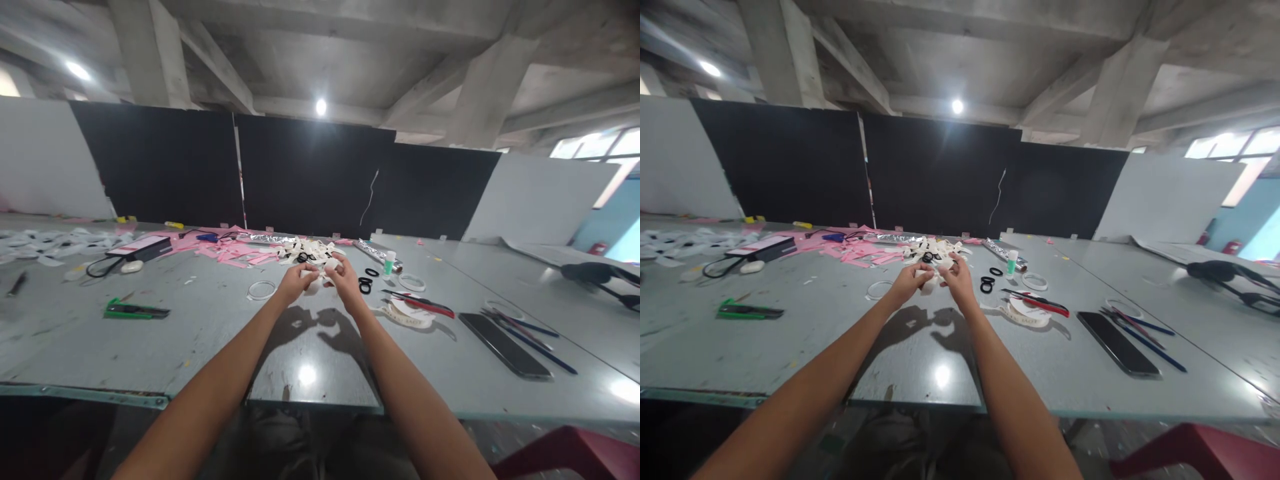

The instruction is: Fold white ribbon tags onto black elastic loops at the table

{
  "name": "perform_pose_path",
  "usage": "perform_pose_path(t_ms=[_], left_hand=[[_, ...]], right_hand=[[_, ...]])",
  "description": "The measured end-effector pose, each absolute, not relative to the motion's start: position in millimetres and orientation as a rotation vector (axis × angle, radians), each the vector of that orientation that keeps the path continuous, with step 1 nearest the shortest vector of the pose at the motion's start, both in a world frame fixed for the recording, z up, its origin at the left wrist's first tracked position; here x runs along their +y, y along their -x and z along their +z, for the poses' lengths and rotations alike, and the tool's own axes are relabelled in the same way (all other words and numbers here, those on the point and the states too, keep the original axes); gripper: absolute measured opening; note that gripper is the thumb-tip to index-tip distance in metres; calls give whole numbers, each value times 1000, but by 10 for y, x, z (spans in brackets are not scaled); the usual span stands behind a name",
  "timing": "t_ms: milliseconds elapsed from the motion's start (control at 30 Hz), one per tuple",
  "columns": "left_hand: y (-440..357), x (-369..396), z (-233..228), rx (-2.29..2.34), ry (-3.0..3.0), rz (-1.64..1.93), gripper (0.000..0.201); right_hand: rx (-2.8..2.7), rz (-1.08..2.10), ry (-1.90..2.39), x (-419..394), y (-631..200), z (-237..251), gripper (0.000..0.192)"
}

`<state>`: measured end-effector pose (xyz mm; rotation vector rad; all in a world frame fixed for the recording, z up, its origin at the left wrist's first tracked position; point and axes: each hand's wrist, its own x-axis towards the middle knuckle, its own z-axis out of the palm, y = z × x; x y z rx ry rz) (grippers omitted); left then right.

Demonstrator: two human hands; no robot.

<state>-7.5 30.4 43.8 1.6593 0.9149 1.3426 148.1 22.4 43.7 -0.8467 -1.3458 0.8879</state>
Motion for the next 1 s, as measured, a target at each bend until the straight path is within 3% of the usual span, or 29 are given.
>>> perform_pose_path(t_ms=[367, 600, 1000], left_hand=[[94, 401, 381, 951, -1525, 1402, 41], [63, 340, 394, 787, -1456, 1392, 41], [62, 303, 423, 899, -1504, 1348, 36]], right_hand=[[-1345, 955, 764, 222, -1436, 418, 64], [-1623, 749, 1035, 144, -1402, 418, 28], [-1421, 1008, 969, 177, -1416, 377, 29]])
